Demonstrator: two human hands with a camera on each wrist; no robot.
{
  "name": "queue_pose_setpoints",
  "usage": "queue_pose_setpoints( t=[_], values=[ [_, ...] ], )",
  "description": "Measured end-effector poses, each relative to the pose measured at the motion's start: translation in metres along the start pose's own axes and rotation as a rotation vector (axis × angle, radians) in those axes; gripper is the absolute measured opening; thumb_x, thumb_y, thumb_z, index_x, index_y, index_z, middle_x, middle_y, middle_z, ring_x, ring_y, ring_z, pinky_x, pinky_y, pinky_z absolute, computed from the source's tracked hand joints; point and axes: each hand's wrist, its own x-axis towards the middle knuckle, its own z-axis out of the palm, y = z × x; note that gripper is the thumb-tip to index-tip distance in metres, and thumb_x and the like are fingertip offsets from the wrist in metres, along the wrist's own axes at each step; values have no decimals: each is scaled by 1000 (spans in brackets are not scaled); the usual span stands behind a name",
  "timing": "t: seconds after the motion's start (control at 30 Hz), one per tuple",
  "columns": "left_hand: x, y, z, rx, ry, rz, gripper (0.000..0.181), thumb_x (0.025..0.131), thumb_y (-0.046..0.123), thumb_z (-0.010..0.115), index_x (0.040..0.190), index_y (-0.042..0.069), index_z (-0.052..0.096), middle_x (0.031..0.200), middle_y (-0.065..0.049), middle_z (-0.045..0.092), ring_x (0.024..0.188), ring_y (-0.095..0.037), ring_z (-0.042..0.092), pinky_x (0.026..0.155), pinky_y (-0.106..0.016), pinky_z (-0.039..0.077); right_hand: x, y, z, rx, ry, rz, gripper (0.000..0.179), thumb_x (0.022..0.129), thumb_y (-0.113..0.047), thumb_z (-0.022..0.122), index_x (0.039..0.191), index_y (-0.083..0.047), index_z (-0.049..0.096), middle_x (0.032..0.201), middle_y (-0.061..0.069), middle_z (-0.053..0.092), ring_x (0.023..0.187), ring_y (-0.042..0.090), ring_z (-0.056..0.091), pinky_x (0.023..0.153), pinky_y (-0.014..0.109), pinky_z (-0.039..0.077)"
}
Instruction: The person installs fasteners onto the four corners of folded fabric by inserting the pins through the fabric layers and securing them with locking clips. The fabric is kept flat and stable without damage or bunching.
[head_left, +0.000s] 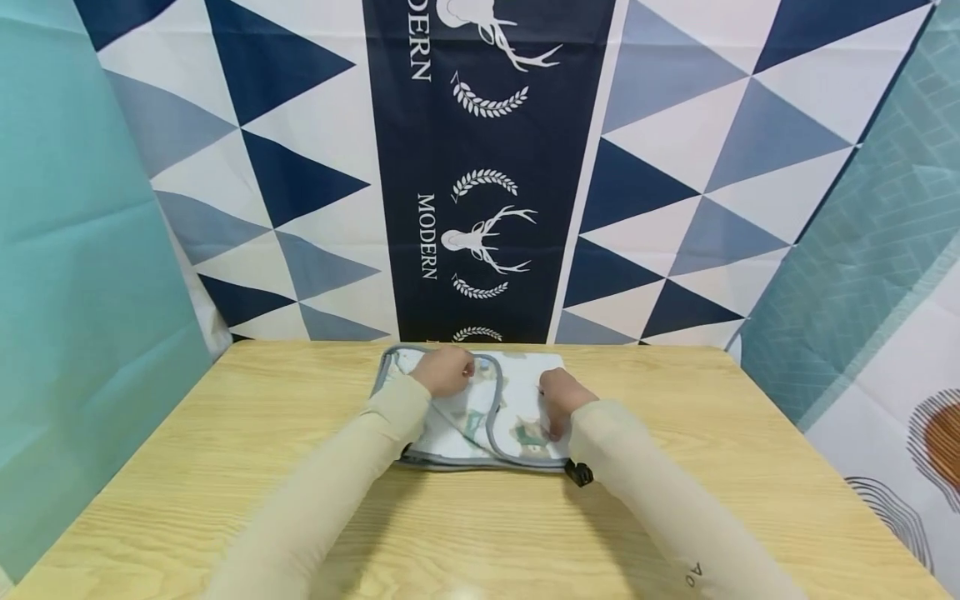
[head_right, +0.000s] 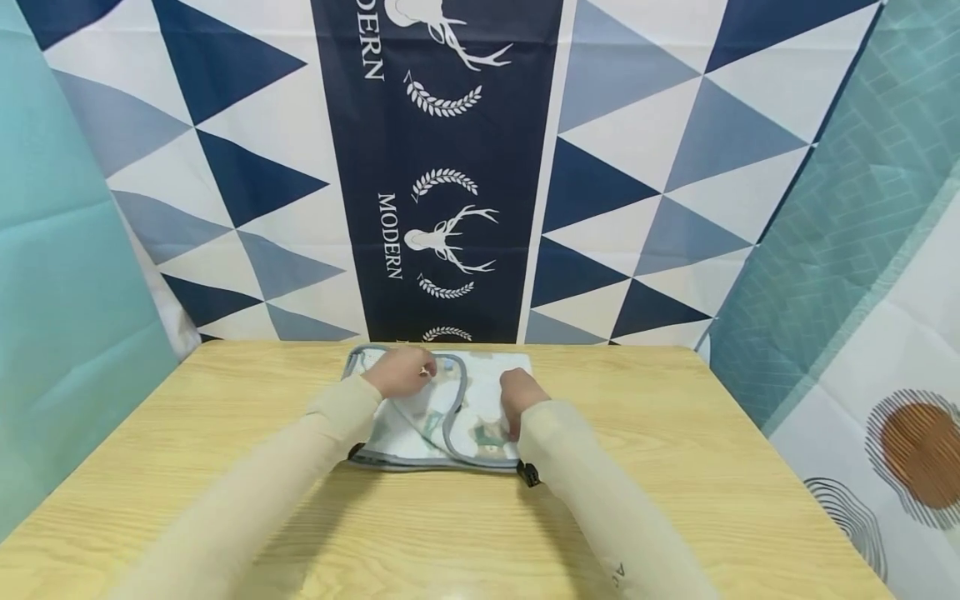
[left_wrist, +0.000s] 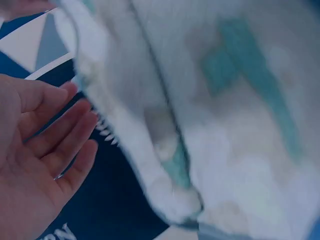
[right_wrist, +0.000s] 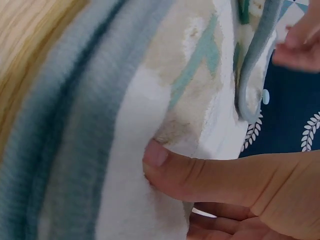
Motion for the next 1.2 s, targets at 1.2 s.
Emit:
queue_pose_setpoints(
  t=[1.2],
  values=[
    [11, -6, 20, -80, 97, 88, 4, 87, 7, 68, 83, 8, 67, 88, -4, 71, 83, -19, 60, 88, -41, 37, -2, 10, 1, 112, 22, -3, 81, 55, -6, 92, 128, 3, 59, 135, 19, 57, 128, 37, 51, 104, 42, 47]
  ],
)
